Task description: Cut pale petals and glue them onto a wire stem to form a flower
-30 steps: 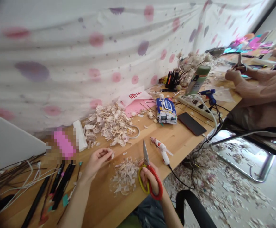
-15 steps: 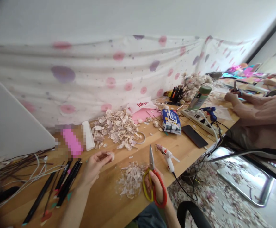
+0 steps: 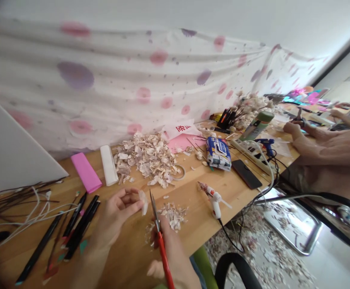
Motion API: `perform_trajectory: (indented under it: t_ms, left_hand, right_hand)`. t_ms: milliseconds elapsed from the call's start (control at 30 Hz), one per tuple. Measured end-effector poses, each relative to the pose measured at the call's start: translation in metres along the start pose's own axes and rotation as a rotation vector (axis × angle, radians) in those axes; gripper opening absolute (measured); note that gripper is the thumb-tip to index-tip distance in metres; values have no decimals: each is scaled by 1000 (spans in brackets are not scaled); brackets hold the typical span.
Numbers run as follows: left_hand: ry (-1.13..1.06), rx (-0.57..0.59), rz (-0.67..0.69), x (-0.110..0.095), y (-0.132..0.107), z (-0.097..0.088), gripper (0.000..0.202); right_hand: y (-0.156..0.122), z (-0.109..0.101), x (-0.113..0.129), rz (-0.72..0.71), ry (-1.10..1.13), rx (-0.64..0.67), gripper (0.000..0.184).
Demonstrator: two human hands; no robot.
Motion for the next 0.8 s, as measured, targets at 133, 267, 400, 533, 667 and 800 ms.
perform_trajectory:
  t_ms: [133, 267, 400, 533, 667, 800]
  left_hand:
    - [-4, 19, -9, 0, 0, 5, 29]
    - [-4, 34, -28, 3, 1, 7, 30]
    - [-46, -12, -20, 6, 0, 7, 28]
    - [-44, -44, -25, 8, -1, 8, 28]
    - [-37, -48, -45, 11, 1, 8, 29]
    - [-90, -38, -66, 13, 2, 8, 30]
  right_hand:
    - [2, 3, 5, 0, 71, 50, 113]
    - [4, 2, 15, -14, 37, 35, 112]
    - [7, 1, 22, -19, 16, 24, 112]
    - [6, -1, 24, -9, 0, 9, 109]
    - [6, -2, 23, 16, 11, 3, 107]
    - [5, -1, 20, 27, -34, 8, 101]
Point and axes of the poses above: each hand's wrist, its own y-axis towards the middle knuckle, its own z-axis out of the palm, x = y × z, the point moved 6 cm from there along y, towards the middle knuckle, and after that the axes turned 4 degrees about x, right-handed, at the moved point
